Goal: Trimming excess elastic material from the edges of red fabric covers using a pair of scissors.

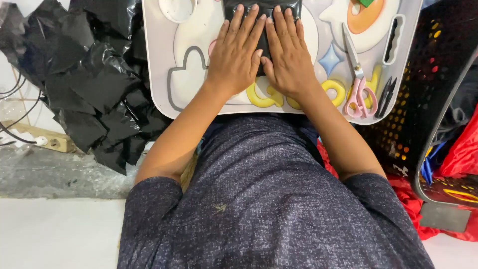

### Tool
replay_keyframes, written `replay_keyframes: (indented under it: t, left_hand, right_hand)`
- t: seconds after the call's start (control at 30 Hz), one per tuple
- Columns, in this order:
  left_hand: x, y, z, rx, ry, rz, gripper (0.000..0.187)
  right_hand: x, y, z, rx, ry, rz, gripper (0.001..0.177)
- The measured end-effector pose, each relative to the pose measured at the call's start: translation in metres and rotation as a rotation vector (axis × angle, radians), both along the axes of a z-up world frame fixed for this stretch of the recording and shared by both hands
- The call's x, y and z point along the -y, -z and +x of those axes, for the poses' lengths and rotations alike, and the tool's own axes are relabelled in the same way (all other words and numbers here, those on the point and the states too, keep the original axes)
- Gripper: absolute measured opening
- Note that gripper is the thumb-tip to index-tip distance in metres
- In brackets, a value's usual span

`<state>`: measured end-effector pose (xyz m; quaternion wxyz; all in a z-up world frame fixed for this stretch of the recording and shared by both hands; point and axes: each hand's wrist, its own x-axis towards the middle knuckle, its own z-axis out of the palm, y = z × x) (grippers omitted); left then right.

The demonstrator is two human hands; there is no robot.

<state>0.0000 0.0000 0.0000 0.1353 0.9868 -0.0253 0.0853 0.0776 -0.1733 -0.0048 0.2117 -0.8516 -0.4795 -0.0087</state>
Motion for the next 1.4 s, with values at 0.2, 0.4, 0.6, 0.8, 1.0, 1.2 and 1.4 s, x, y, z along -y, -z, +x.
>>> replay_keyframes:
  t: [0.2, 0.4, 0.6, 0.8, 1.0, 1.2, 1.4]
  left_hand:
    - [0.0, 0.001, 0.001, -0.006, 0.0, 0.002, 0.058]
    - [-0.001, 0.002, 0.003, -0.012, 0.002, 0.016, 0.058]
    - [0.0, 0.005, 0.002, 0.01, 0.0, -0.032, 0.057]
    - [-0.002, 0.002, 0.0, 0.001, 0.019, -0.07, 0.058]
    - [-0.01, -0.005, -0.013, 0.003, 0.108, -0.176, 0.055]
    - [-0.023, -0.015, -0.037, 0.049, 0.24, -0.598, 0.06]
    - [-0.048, -0.028, -0.048, 0.111, 0.268, -0.56, 0.06]
  right_hand:
    - [0.0, 0.001, 0.001, 0.013, 0.004, -0.017, 0.067]
    - [-0.002, -0.004, 0.0, 0.01, 0.008, -0.005, 0.067]
    - [0.001, 0.001, 0.003, 0.009, -0.007, -0.015, 0.066]
    - [0.02, 0.001, 0.017, -0.156, -0.165, 0.083, 0.091]
    - [0.048, -0.017, 0.011, -0.115, -0.211, 0.006, 0.098]
    - [0.054, -0.029, -0.009, -0.054, -0.21, 0.035, 0.08]
    - [0.062, -0.026, -0.014, -0.112, -0.216, 0.088, 0.076]
